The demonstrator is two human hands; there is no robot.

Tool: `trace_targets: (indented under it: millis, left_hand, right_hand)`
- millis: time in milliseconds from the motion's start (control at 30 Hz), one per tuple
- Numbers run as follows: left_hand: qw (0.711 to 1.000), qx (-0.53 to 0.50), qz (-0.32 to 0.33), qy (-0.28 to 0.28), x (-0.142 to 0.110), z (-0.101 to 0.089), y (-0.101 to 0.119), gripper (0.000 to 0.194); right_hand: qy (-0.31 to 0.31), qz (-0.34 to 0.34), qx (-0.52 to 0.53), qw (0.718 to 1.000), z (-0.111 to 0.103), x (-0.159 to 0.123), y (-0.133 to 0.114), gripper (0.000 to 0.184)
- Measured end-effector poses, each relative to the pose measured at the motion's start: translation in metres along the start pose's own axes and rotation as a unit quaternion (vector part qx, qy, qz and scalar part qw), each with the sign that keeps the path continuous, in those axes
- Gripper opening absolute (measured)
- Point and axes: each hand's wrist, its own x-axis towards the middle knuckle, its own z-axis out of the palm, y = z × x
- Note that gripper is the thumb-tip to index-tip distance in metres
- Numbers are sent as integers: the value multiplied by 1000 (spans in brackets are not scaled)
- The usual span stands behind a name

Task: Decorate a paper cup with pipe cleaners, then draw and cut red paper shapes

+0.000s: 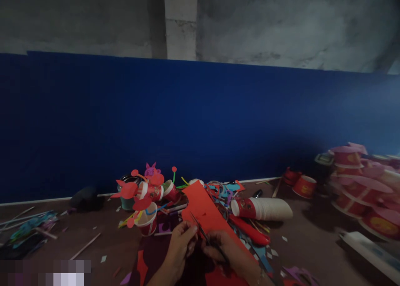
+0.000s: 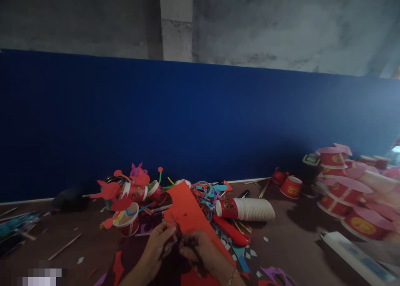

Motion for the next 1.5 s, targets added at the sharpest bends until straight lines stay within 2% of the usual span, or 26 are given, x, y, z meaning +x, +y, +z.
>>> trace_targets:
  millis: [167, 433, 833, 1000, 1300, 1500]
  left_hand:
    - [1000, -3, 4, 0, -3, 1, 3, 47]
    - [1000, 2, 3, 2, -6, 1, 7, 43]
    - [1000, 15, -5, 12, -5, 0, 5, 42]
    - [1000, 20, 0, 7, -2, 0, 3, 44]
    - [1000, 22, -3, 4, -3, 0, 6, 48]
    - [1000, 8, -10, 8, -3, 2, 11, 43]
  right_hand:
    - [18, 12, -2, 1000, 2, -2, -4, 32]
    - [-12, 5, 36, 999, 0, -3, -6, 33]
    - [4, 21, 7, 1000, 0, -3, -6, 27]
    - [-12, -3, 29, 1000, -2, -4, -6, 27]
    - [28, 30, -13, 999, -1, -5, -7, 10]
    - [29, 22, 27, 999, 0, -2, -7, 26]
